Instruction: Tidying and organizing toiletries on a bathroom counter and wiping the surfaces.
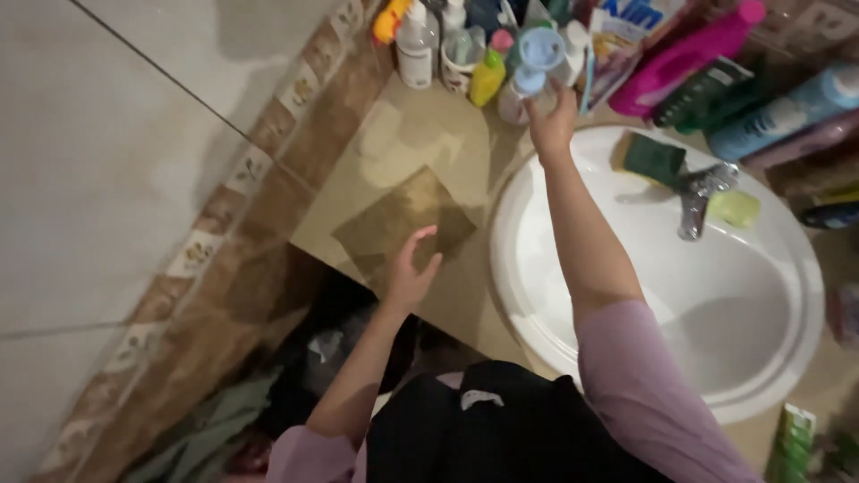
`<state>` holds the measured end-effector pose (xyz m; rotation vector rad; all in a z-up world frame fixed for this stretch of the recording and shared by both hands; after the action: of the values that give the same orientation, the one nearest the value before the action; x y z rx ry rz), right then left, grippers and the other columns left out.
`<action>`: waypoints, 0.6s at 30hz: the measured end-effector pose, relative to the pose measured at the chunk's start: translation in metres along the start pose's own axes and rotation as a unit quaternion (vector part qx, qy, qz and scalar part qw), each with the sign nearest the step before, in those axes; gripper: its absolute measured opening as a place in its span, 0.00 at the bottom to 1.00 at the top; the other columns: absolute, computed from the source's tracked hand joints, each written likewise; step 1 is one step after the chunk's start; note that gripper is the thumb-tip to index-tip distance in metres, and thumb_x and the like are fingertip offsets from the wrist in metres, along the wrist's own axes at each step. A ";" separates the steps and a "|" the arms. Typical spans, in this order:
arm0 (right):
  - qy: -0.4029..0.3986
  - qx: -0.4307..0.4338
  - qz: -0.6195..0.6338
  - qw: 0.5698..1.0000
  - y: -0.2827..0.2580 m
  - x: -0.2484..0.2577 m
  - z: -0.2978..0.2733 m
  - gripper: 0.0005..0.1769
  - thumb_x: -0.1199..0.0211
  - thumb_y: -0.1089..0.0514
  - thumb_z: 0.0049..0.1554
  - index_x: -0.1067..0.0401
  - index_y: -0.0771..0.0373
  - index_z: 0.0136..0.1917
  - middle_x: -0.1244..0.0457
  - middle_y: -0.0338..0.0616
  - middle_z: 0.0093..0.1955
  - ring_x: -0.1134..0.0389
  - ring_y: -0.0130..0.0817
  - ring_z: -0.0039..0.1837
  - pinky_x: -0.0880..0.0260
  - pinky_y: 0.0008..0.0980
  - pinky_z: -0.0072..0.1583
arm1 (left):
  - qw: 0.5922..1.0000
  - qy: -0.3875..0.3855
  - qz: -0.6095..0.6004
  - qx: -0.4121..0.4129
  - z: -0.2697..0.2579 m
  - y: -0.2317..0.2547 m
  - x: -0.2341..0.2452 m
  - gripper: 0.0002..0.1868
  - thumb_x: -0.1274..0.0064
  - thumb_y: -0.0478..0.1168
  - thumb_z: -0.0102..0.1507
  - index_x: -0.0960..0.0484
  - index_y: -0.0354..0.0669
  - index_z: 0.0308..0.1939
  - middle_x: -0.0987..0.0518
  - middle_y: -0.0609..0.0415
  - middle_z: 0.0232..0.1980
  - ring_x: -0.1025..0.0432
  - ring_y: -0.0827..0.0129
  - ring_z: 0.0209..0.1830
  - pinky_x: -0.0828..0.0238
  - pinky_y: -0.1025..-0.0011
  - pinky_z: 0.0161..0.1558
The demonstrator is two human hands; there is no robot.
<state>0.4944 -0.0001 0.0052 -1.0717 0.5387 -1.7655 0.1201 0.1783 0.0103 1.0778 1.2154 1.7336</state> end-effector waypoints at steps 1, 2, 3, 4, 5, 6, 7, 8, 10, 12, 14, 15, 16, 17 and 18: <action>0.022 0.026 -0.023 0.999 -0.004 -0.009 0.013 0.31 0.22 0.57 0.53 0.29 0.64 0.66 0.35 0.53 0.62 0.33 0.52 0.64 0.30 0.46 0.59 | 1.000 0.005 -0.002 0.009 0.005 0.000 0.012 0.23 0.44 0.36 0.67 0.27 0.42 0.67 0.24 0.48 0.67 0.31 0.60 0.71 0.37 0.62 0.69; 0.045 0.053 -0.047 0.997 -0.008 -0.018 0.025 0.34 0.18 0.54 0.51 0.30 0.67 0.65 0.35 0.55 0.61 0.33 0.56 0.63 0.31 0.49 0.61 | 1.000 0.011 -0.003 0.017 0.009 -0.001 0.023 0.22 0.45 0.36 0.67 0.27 0.43 0.66 0.24 0.48 0.67 0.31 0.60 0.71 0.36 0.62 0.70; 0.045 0.050 -0.048 0.997 -0.013 -0.024 0.027 0.34 0.18 0.54 0.51 0.30 0.67 0.65 0.35 0.55 0.61 0.33 0.56 0.63 0.31 0.49 0.61 | 1.000 0.008 -0.003 0.020 0.011 0.000 0.031 0.22 0.45 0.36 0.67 0.27 0.43 0.66 0.24 0.48 0.67 0.31 0.60 0.71 0.36 0.62 0.70; 0.049 0.018 -0.039 0.998 -0.011 -0.027 0.030 0.34 0.18 0.53 0.48 0.29 0.67 0.62 0.33 0.57 0.58 0.31 0.57 0.60 0.30 0.49 0.59 | 0.999 0.008 0.029 0.042 0.013 -0.003 0.039 0.22 0.45 0.36 0.67 0.26 0.44 0.66 0.24 0.48 0.66 0.30 0.60 0.70 0.35 0.63 0.68; 0.055 -0.016 -0.032 0.998 -0.008 -0.029 0.030 0.35 0.18 0.51 0.46 0.29 0.68 0.60 0.31 0.58 0.55 0.30 0.59 0.58 0.29 0.48 0.57 | 0.996 0.006 0.061 0.065 0.013 -0.005 0.046 0.22 0.44 0.37 0.67 0.25 0.44 0.66 0.23 0.49 0.66 0.30 0.60 0.69 0.34 0.63 0.67; 0.056 -0.021 -0.034 0.998 -0.005 -0.033 0.025 0.35 0.18 0.51 0.46 0.29 0.68 0.60 0.31 0.58 0.55 0.30 0.59 0.58 0.29 0.48 0.57 | 0.996 0.001 0.062 0.067 0.015 -0.010 0.048 0.22 0.44 0.37 0.67 0.25 0.44 0.66 0.23 0.49 0.66 0.30 0.60 0.69 0.34 0.63 0.67; 0.057 -0.037 -0.064 0.996 0.001 -0.033 0.020 0.34 0.17 0.50 0.45 0.28 0.68 0.58 0.30 0.57 0.53 0.29 0.58 0.56 0.29 0.48 0.56 | 0.996 0.002 0.063 0.064 0.016 -0.013 0.049 0.21 0.44 0.36 0.67 0.24 0.44 0.65 0.23 0.48 0.66 0.29 0.61 0.68 0.33 0.64 0.66; 0.058 -0.054 -0.095 0.992 0.007 -0.031 0.015 0.32 0.16 0.49 0.45 0.27 0.68 0.55 0.30 0.57 0.50 0.28 0.58 0.54 0.28 0.47 0.55 | 0.996 0.003 0.063 0.061 0.017 -0.016 0.049 0.20 0.43 0.36 0.67 0.23 0.44 0.64 0.23 0.48 0.65 0.28 0.61 0.67 0.31 0.65 0.65; 0.054 -0.057 -0.071 0.994 -0.003 -0.022 0.009 0.30 0.15 0.51 0.47 0.26 0.69 0.55 0.29 0.55 0.50 0.27 0.52 0.53 0.27 0.46 0.55 | 0.997 -0.002 0.054 0.049 0.023 -0.020 0.042 0.20 0.43 0.36 0.66 0.23 0.43 0.63 0.22 0.48 0.64 0.27 0.61 0.66 0.31 0.65 0.65; 0.054 -0.066 -0.048 0.995 -0.014 -0.003 -0.001 0.28 0.15 0.52 0.49 0.25 0.69 0.54 0.28 0.53 0.50 0.26 0.47 0.53 0.26 0.44 0.55 | 0.998 -0.014 0.045 0.037 0.029 -0.025 0.030 0.20 0.43 0.36 0.66 0.22 0.43 0.63 0.21 0.49 0.62 0.27 0.61 0.65 0.31 0.65 0.65; 0.030 -0.104 0.186 0.977 -0.021 0.020 -0.017 0.24 0.18 0.60 0.53 0.25 0.70 0.59 0.27 0.46 0.54 0.25 0.35 0.56 0.23 0.38 0.57 | 0.999 -0.034 0.000 0.010 0.034 -0.027 0.008 0.20 0.43 0.36 0.67 0.24 0.41 0.63 0.21 0.49 0.64 0.27 0.62 0.66 0.32 0.65 0.66; 0.046 -0.108 0.177 0.977 -0.039 0.051 -0.024 0.24 0.18 0.60 0.53 0.25 0.70 0.59 0.27 0.46 0.54 0.25 0.35 0.56 0.23 0.38 0.57 | 0.999 -0.051 -0.005 0.006 0.039 -0.022 -0.003 0.20 0.43 0.36 0.67 0.24 0.41 0.63 0.21 0.49 0.64 0.27 0.62 0.66 0.32 0.65 0.66; 0.032 -0.121 0.215 0.968 -0.057 0.075 -0.031 0.26 0.20 0.62 0.53 0.26 0.69 0.60 0.28 0.44 0.55 0.26 0.32 0.56 0.23 0.35 0.56 | 0.998 -0.058 0.002 0.018 0.043 -0.019 -0.013 0.21 0.42 0.35 0.66 0.23 0.41 0.63 0.20 0.49 0.62 0.26 0.62 0.64 0.32 0.65 0.65; 0.022 -0.134 0.253 0.958 -0.074 0.101 -0.041 0.27 0.21 0.63 0.52 0.28 0.68 0.62 0.30 0.41 0.56 0.27 0.29 0.57 0.23 0.33 0.55 | 0.997 -0.068 0.009 0.031 0.045 -0.016 -0.025 0.21 0.41 0.35 0.64 0.21 0.41 0.62 0.19 0.49 0.61 0.25 0.62 0.63 0.31 0.65 0.64; 0.041 -0.140 0.243 0.959 -0.072 0.132 -0.058 0.27 0.21 0.63 0.52 0.28 0.68 0.62 0.30 0.41 0.56 0.27 0.29 0.57 0.23 0.33 0.55 | 0.996 -0.089 0.005 0.027 0.046 -0.015 -0.038 0.21 0.41 0.35 0.64 0.21 0.41 0.62 0.19 0.49 0.61 0.25 0.62 0.63 0.31 0.65 0.64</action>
<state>0.3893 -0.0926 0.0852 -0.9531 1.0330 -1.3261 0.1786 0.1628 -0.0034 1.2455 1.1520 1.5824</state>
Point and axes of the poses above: each hand's wrist, its own z-axis towards the middle knuckle, its own x-axis out of the back of the hand, y = z × x, the point moved 10 cm from there along z, towards the middle knuckle
